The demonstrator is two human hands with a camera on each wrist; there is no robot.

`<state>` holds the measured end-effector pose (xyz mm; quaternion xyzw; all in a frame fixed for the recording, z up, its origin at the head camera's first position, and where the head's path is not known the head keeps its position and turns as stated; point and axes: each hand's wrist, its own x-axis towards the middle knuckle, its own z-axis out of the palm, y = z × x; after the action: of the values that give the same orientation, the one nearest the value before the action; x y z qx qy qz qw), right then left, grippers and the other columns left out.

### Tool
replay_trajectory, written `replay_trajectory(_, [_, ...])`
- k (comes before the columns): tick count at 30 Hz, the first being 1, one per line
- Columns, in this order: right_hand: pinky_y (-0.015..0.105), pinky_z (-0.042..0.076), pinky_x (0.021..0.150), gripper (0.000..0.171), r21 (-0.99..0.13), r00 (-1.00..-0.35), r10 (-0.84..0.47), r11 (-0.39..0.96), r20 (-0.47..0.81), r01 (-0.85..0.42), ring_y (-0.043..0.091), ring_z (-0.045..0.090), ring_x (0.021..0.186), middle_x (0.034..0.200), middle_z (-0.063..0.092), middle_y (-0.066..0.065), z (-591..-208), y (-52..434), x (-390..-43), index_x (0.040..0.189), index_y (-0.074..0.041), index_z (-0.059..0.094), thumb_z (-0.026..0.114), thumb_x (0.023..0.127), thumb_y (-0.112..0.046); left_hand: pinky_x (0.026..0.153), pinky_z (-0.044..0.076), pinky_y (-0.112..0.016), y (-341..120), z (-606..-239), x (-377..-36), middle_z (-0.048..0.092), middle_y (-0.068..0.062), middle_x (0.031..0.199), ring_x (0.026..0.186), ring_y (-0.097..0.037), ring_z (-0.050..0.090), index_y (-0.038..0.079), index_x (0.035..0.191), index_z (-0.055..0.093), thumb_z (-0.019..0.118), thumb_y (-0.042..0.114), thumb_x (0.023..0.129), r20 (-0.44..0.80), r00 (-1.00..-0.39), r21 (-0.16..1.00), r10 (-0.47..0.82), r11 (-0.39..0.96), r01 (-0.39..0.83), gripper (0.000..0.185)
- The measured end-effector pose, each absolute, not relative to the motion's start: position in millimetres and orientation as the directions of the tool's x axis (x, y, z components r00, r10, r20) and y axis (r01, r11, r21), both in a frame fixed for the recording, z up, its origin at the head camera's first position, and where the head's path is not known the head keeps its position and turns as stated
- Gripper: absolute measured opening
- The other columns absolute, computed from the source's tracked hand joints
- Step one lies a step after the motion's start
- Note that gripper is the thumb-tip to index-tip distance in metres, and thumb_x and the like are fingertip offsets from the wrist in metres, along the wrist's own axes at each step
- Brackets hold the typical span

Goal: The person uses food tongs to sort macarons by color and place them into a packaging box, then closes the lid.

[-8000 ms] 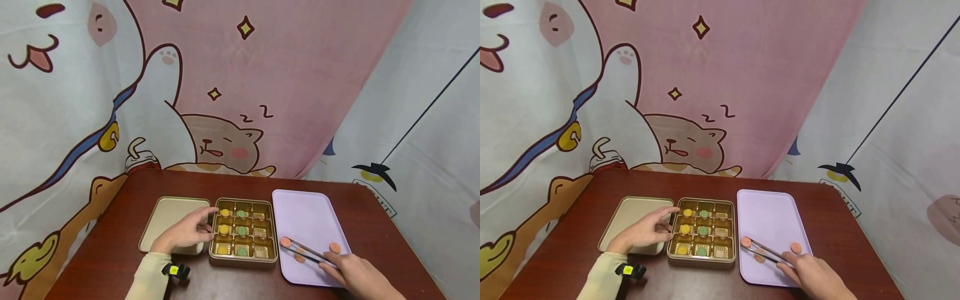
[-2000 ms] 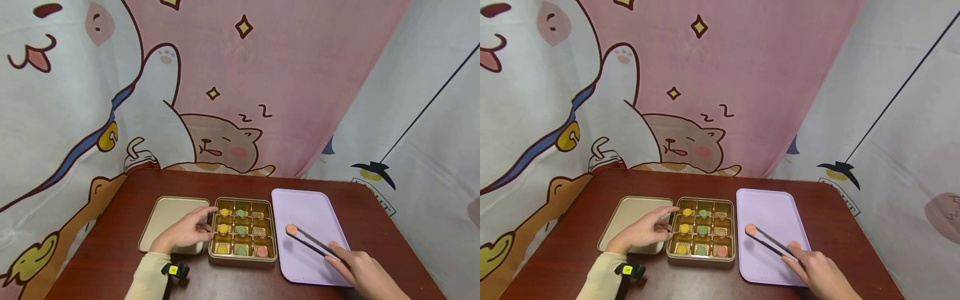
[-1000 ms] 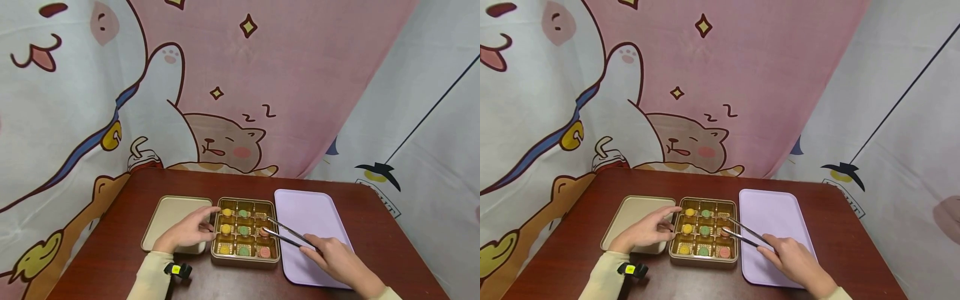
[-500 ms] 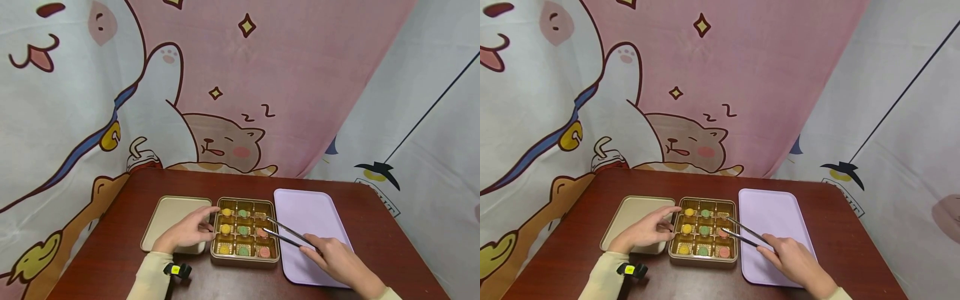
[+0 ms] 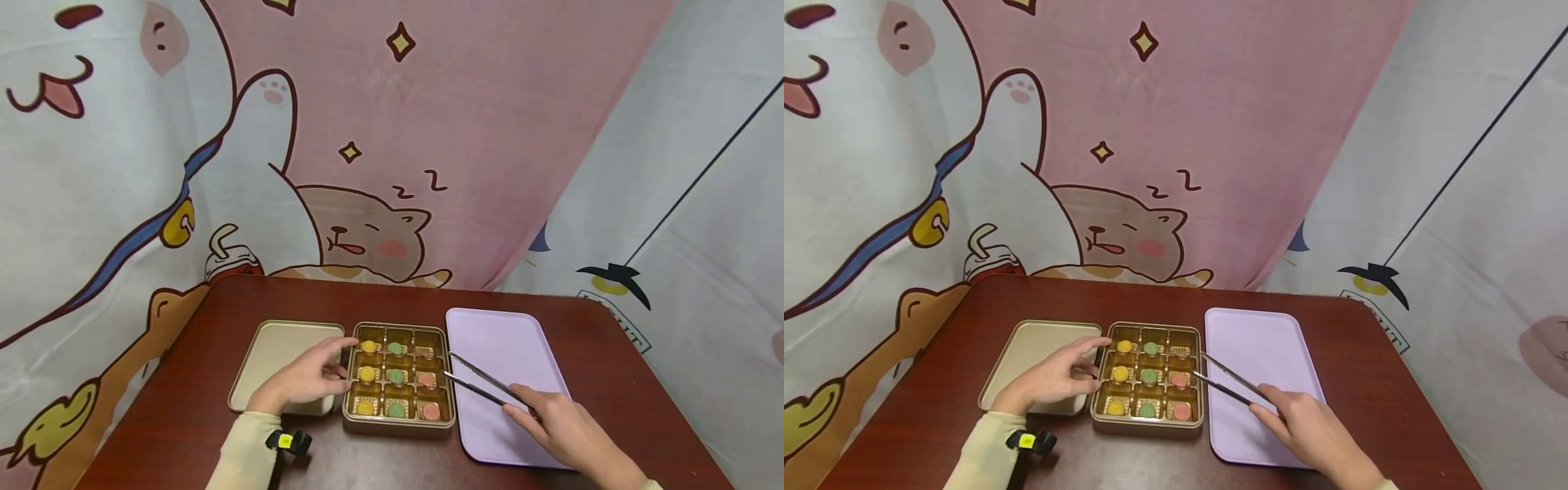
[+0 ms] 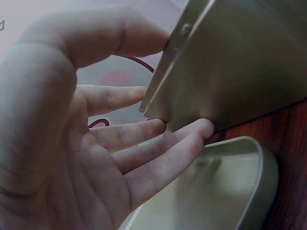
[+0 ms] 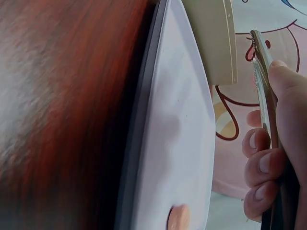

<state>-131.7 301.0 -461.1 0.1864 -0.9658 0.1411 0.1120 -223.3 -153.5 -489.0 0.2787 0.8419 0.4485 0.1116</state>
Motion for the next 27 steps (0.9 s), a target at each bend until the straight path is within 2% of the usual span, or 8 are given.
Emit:
replay_trajectory(5, [0.023,0.050,0.056,0.031,-0.259,-0.941,-0.266,0.913,0.210,-0.316,-0.005,0.051,0.069,0.080,0.065,-0.022,-461,311,-126,0.114,-0.017,0.077,0.075,0.097,-0.043,0.091,0.063,-0.035,-153,-489,-224,0.044,-0.020,0.157,0.104,-0.020,0.071,0.007,0.158,0.042,0.080,0.013,0.090,0.063,-0.816,0.818,0.575,0.438,0.372,0.079])
replay_trajectory(9, [0.024,0.052,0.056,0.030,-0.256,-0.944,-0.245,0.920,0.219,-0.298,-0.006,0.053,0.068,0.085,0.071,-0.017,-462,320,-123,0.114,-0.016,0.078,0.077,0.096,-0.040,0.091,0.063,-0.034,-153,-489,-223,0.044,-0.020,0.157,0.104,-0.020,0.071,0.007,0.158,0.042,0.080,0.013,0.090,0.064,-0.813,0.817,0.578,0.438,0.375,0.079])
replay_trajectory(12, [0.025,0.053,0.057,0.032,-0.257,-0.954,-0.217,0.929,0.208,-0.267,-0.004,0.055,0.068,0.088,0.073,-0.013,-462,327,-120,0.114,-0.015,0.078,0.078,0.095,-0.040,0.091,0.063,-0.034,-152,-489,-223,0.044,-0.020,0.157,0.104,-0.021,0.071,0.006,0.158,0.042,0.080,0.012,0.090,0.066,-0.811,0.817,0.582,0.434,0.378,0.079])
replay_trajectory(19, [0.024,0.050,0.056,0.027,-0.283,-0.964,-0.177,0.931,0.197,-0.228,-0.005,0.053,0.068,0.086,0.071,-0.018,-465,346,-115,0.113,-0.019,0.078,0.074,0.098,-0.041,0.091,0.062,-0.032,-153,-489,-224,0.044,-0.021,0.157,0.105,-0.021,0.072,0.006,0.158,0.042,0.079,0.013,0.090,0.075,-0.805,0.814,0.588,0.431,0.390,0.078])
replay_trajectory(23, [0.034,0.060,0.062,0.036,-0.284,-0.985,-0.120,0.947,0.125,-0.152,0.002,0.066,0.077,0.102,0.078,-0.004,-464,360,-112,0.121,-0.018,0.077,0.071,0.100,-0.046,0.092,0.062,-0.034,-154,-489,-224,0.043,-0.020,0.158,0.106,-0.021,0.072,0.006,0.159,0.041,0.079,0.013,0.091,0.073,-0.806,0.814,0.587,0.432,0.388,0.078])
replay_trajectory(27, [0.046,0.064,0.067,0.048,-0.265,-0.993,-0.085,0.959,0.079,-0.103,0.016,0.073,0.082,0.105,0.078,0.009,-463,374,-108,0.128,-0.008,0.074,0.069,0.100,-0.048,0.093,0.062,-0.036,-155,-490,-224,0.042,-0.020,0.159,0.106,-0.021,0.071,0.007,0.159,0.041,0.079,0.013,0.091,0.068,-0.810,0.815,0.582,0.436,0.382,0.078])
